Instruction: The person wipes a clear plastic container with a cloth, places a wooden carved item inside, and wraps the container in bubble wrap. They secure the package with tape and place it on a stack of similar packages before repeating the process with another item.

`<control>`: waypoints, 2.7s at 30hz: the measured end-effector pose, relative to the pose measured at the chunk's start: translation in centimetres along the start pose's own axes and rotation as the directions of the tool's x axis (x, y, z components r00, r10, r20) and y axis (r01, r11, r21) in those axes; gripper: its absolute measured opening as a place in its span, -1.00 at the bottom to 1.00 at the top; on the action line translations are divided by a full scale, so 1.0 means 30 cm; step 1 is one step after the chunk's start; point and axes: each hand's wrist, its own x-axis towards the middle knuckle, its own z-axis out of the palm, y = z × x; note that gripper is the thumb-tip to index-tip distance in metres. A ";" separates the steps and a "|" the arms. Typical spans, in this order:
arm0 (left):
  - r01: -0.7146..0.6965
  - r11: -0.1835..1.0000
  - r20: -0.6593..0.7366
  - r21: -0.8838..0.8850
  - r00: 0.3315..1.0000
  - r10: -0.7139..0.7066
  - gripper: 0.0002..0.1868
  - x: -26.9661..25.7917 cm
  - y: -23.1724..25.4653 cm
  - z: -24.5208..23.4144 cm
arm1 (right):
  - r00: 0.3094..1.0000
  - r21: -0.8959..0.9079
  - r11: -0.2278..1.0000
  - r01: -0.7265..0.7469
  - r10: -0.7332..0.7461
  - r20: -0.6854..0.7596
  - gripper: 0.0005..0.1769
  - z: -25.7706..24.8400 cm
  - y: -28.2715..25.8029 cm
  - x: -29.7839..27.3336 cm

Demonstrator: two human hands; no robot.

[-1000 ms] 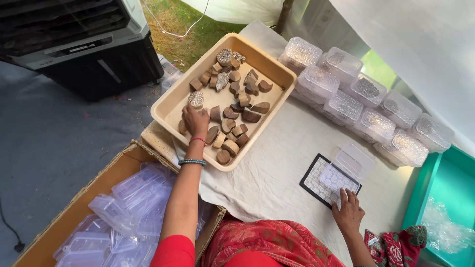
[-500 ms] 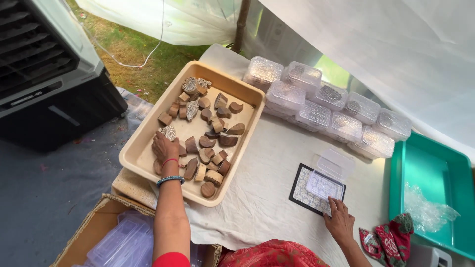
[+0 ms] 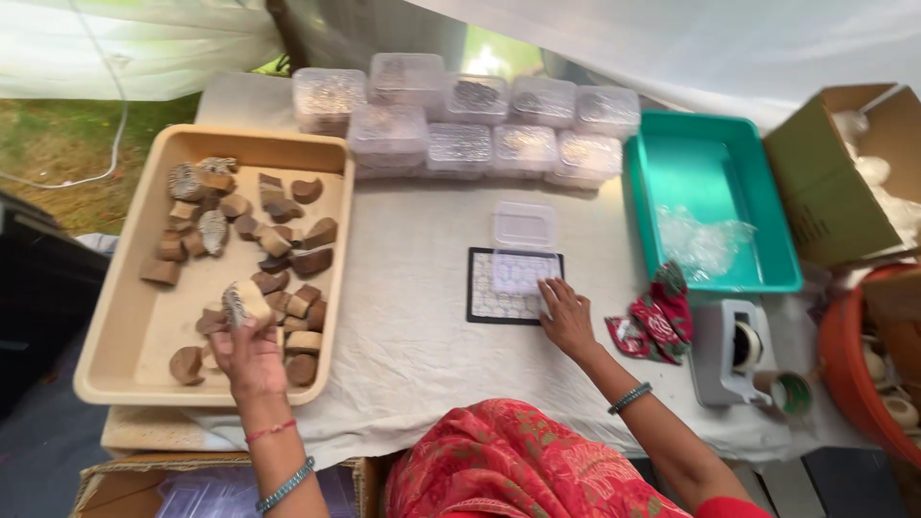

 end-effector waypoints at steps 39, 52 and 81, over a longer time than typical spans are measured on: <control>0.757 0.653 0.313 -0.006 0.622 -0.718 -0.45 -0.823 -0.959 0.717 | 0.943 0.493 0.869 0.038 0.132 -0.306 -0.44 -0.508 -0.127 -0.259; 0.855 0.466 0.501 -0.227 0.513 -0.697 -0.49 -0.792 -0.936 0.618 | 0.940 0.450 0.844 0.293 -0.167 -0.299 -0.47 -0.550 -0.077 -0.356; 0.270 0.697 0.449 0.665 0.601 -0.661 -0.38 -0.785 -0.710 0.782 | 0.953 0.982 0.180 -0.047 0.303 -0.010 -0.67 -0.520 -0.071 -0.222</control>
